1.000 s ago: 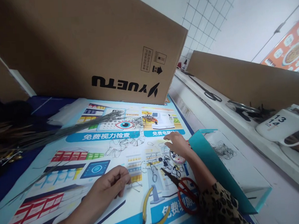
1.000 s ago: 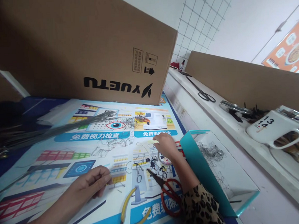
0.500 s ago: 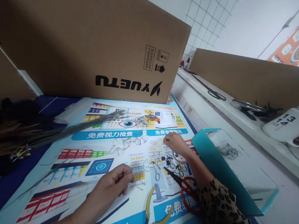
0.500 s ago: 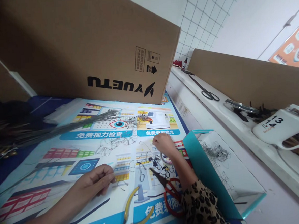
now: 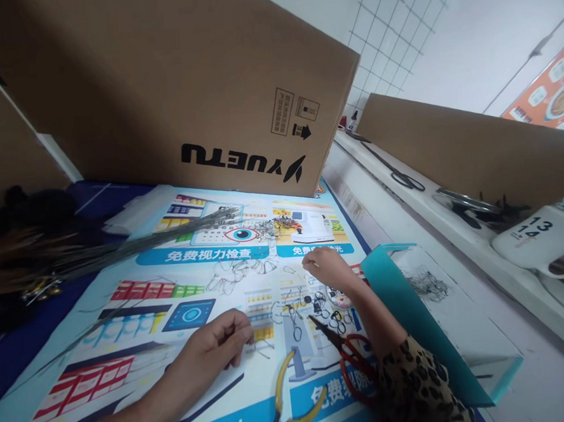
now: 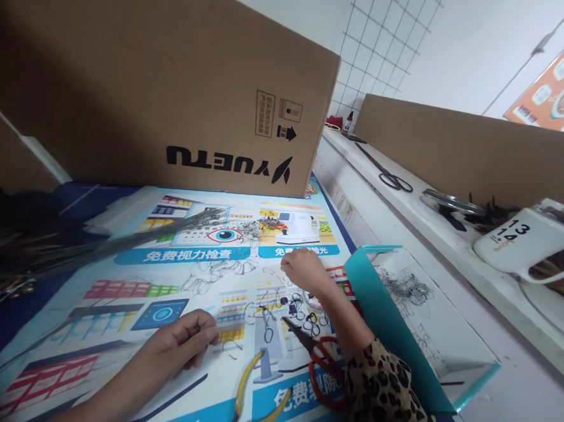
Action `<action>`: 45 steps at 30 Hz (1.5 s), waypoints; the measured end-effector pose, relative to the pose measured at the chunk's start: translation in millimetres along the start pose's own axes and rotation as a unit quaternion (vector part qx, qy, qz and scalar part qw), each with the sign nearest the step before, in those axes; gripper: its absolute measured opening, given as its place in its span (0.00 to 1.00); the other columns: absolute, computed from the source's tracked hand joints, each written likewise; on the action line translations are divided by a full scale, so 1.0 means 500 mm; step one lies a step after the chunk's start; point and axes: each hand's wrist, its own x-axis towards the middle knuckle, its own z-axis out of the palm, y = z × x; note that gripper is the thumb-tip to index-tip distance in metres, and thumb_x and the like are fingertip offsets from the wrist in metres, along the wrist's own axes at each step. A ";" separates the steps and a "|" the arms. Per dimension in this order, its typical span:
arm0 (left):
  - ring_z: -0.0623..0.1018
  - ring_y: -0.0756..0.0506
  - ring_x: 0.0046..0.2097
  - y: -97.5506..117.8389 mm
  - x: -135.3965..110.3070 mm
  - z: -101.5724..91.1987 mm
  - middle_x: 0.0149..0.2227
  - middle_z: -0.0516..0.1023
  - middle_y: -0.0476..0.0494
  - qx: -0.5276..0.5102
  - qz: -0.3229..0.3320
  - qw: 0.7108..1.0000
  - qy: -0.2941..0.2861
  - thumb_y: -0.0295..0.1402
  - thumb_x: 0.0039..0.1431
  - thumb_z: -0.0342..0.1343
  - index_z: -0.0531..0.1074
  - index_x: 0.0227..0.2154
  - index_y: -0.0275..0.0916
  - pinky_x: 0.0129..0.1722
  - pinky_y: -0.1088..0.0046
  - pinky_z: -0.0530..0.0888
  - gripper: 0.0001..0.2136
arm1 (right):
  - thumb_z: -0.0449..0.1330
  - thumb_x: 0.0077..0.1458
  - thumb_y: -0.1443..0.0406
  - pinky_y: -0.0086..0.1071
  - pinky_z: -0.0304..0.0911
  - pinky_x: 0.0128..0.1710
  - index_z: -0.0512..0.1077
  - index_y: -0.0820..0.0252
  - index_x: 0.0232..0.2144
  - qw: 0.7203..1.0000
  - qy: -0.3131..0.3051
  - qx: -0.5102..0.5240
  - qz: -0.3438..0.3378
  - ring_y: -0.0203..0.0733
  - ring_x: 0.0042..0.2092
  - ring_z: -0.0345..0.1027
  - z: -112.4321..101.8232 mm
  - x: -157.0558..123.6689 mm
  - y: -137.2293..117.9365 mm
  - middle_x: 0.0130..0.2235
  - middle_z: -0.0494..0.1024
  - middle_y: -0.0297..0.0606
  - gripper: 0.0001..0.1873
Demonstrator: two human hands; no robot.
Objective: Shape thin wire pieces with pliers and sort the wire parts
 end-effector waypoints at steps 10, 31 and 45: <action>0.62 0.53 0.21 0.003 0.001 -0.002 0.19 0.62 0.54 -0.021 0.006 1.000 0.004 0.42 0.55 0.48 0.65 0.26 0.38 0.22 0.79 0.58 0.12 | 0.58 0.48 0.66 0.25 0.53 0.31 0.71 0.60 0.27 0.999 -0.025 0.041 0.014 0.34 0.33 0.64 0.066 0.063 -0.024 0.30 0.73 0.34 0.03; 0.61 0.54 0.22 0.007 -0.002 -0.005 0.19 0.63 0.53 -0.181 0.039 0.981 0.066 0.38 0.55 0.52 0.66 0.26 0.36 0.22 0.79 0.57 0.10 | 0.56 0.49 0.64 0.23 0.55 0.25 0.71 0.61 0.29 0.888 0.027 0.451 0.083 0.31 0.26 0.60 0.057 -0.102 -0.252 0.24 0.70 0.30 0.06; 0.61 0.54 0.22 -0.006 0.004 0.001 0.18 0.64 0.51 -0.188 0.022 0.981 0.037 0.39 0.55 0.52 0.68 0.28 0.34 0.22 0.77 0.57 0.11 | 0.57 0.49 0.64 0.23 0.52 0.22 0.69 0.61 0.27 0.872 0.059 0.471 0.115 0.30 0.23 0.56 0.078 -0.108 -0.261 0.21 0.66 0.29 0.06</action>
